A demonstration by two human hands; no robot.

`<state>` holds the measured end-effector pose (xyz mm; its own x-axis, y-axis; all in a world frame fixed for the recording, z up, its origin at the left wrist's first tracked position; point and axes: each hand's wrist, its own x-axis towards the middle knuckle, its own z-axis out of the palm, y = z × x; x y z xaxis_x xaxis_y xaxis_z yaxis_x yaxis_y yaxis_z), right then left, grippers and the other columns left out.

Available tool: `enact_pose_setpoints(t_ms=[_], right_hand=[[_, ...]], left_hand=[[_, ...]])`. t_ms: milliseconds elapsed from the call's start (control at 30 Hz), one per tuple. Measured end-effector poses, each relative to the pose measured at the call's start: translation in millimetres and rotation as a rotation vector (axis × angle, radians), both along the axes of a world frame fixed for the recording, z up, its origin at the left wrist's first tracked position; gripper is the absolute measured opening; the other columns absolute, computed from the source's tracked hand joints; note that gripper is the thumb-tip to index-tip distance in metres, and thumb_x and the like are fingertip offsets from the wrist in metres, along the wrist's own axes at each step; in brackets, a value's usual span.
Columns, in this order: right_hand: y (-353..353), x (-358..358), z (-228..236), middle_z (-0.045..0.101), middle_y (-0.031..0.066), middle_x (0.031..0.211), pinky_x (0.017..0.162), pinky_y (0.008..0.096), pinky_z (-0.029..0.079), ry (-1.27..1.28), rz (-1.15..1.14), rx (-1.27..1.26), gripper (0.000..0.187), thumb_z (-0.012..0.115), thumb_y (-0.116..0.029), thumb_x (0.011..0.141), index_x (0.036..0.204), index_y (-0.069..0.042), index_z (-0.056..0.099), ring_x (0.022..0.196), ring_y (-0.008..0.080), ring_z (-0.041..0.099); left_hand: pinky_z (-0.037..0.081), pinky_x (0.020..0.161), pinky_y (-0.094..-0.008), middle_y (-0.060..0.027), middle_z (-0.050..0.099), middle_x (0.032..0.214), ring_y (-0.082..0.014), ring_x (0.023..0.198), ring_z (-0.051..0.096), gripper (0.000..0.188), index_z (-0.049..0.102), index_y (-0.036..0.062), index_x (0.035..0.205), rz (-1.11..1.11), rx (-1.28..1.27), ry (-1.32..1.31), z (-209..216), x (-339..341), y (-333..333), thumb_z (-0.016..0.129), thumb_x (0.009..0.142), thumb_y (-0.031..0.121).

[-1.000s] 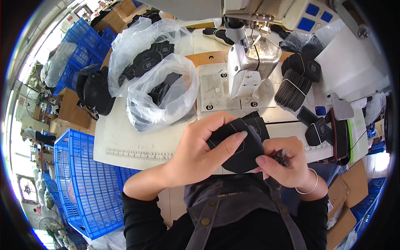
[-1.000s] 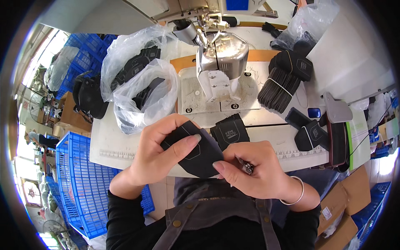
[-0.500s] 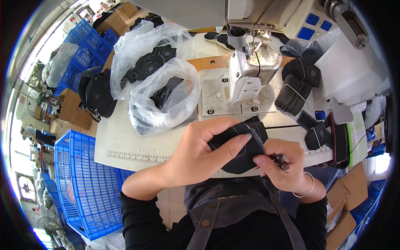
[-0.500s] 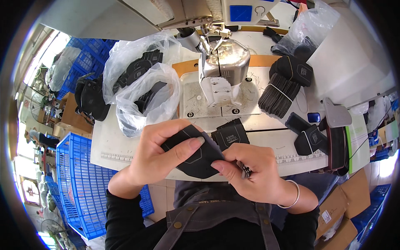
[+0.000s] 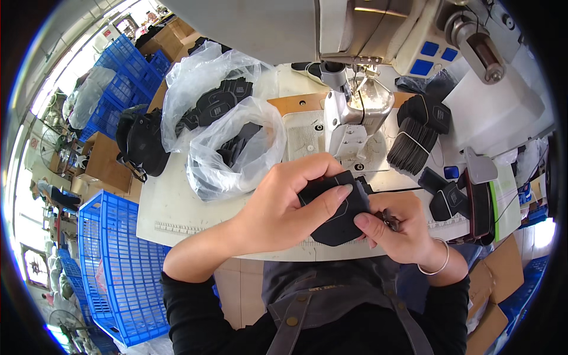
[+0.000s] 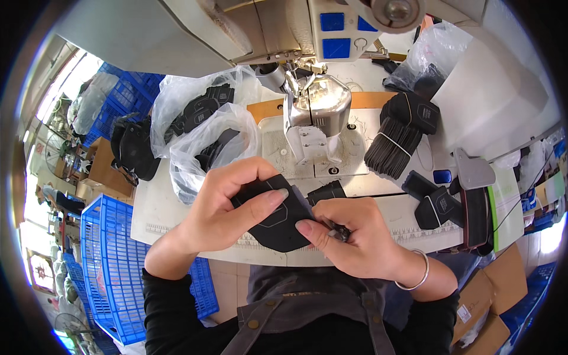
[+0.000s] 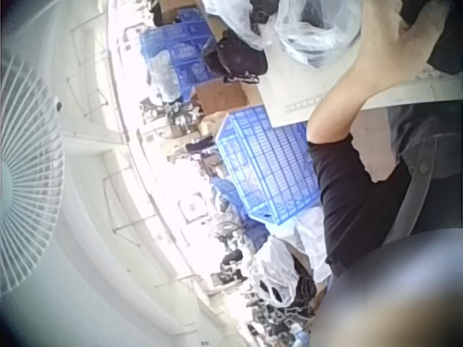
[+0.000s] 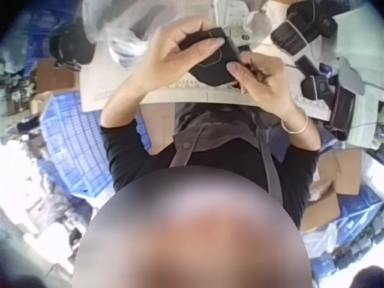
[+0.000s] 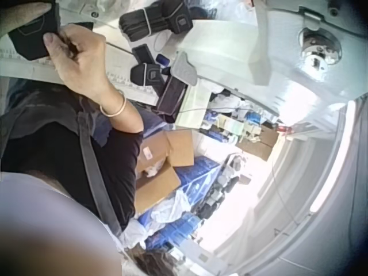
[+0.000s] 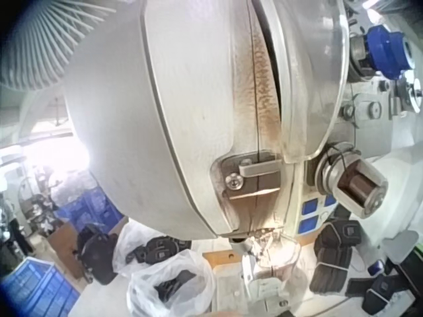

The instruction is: Stitching leather-like material components and trimming excess thread using an industrial sewing machine.

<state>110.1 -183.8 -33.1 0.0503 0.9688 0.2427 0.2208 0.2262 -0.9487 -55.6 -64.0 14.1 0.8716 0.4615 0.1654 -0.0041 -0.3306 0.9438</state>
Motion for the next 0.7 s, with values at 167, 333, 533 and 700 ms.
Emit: enact_pose_setpoints(t_ms=[167, 333, 533, 700], right_hand=[[17, 3, 15, 0.048, 0.0023, 0.050, 0.041, 0.0234, 0.030, 0.056, 0.029, -0.031, 0.025, 0.060, -0.012, 0.085, 0.064, 0.000, 0.053, 0.044, 0.0049, 0.041], [29, 1, 16, 0.048, 0.0002, 0.050, 0.041, 0.0218, 0.030, 0.053, -0.100, 0.029, 0.028, 0.058, -0.015, 0.087, 0.064, 0.001, 0.054, 0.046, 0.0027, 0.040], [45, 8, 16, 0.049, -0.0011, 0.051, 0.040, 0.0185, 0.032, 0.141, -0.117, 0.013, 0.029, 0.057, -0.018, 0.088, 0.066, 0.000, 0.054, 0.045, 0.0009, 0.042], [56, 12, 26, 0.053, 0.0010, 0.053, 0.038, 0.0175, 0.032, 0.227, -0.087, -0.041, 0.031, 0.054, -0.021, 0.090, 0.065, -0.002, 0.053, 0.041, 0.0013, 0.043]], left_hand=[[0.039, 0.056, -0.0174, 0.0023, 0.054, 0.072, -0.0015, 0.065, 0.047, 0.010, 0.057, -0.0023, 0.086, 0.029, 0.110, 0.039, 6, 5, 13, 0.057, 0.086, 0.008], [0.043, 0.059, -0.0179, 0.0011, 0.061, 0.074, -0.0015, 0.067, 0.053, 0.013, 0.060, -0.0010, 0.085, 0.027, -0.228, 0.113, 7, 17, 38, 0.061, 0.084, 0.011], [0.043, 0.062, -0.0193, 0.0001, 0.061, 0.076, -0.0029, 0.069, 0.053, 0.013, 0.060, -0.0014, 0.083, 0.065, -0.130, 0.124, 8, 31, 59, 0.060, 0.082, 0.011], [0.044, 0.073, -0.0223, -0.0043, 0.064, 0.087, -0.0077, 0.078, 0.056, 0.022, 0.062, -0.0034, 0.096, 0.089, -0.155, 0.192, 16, 42, 75, 0.060, 0.079, 0.011]])
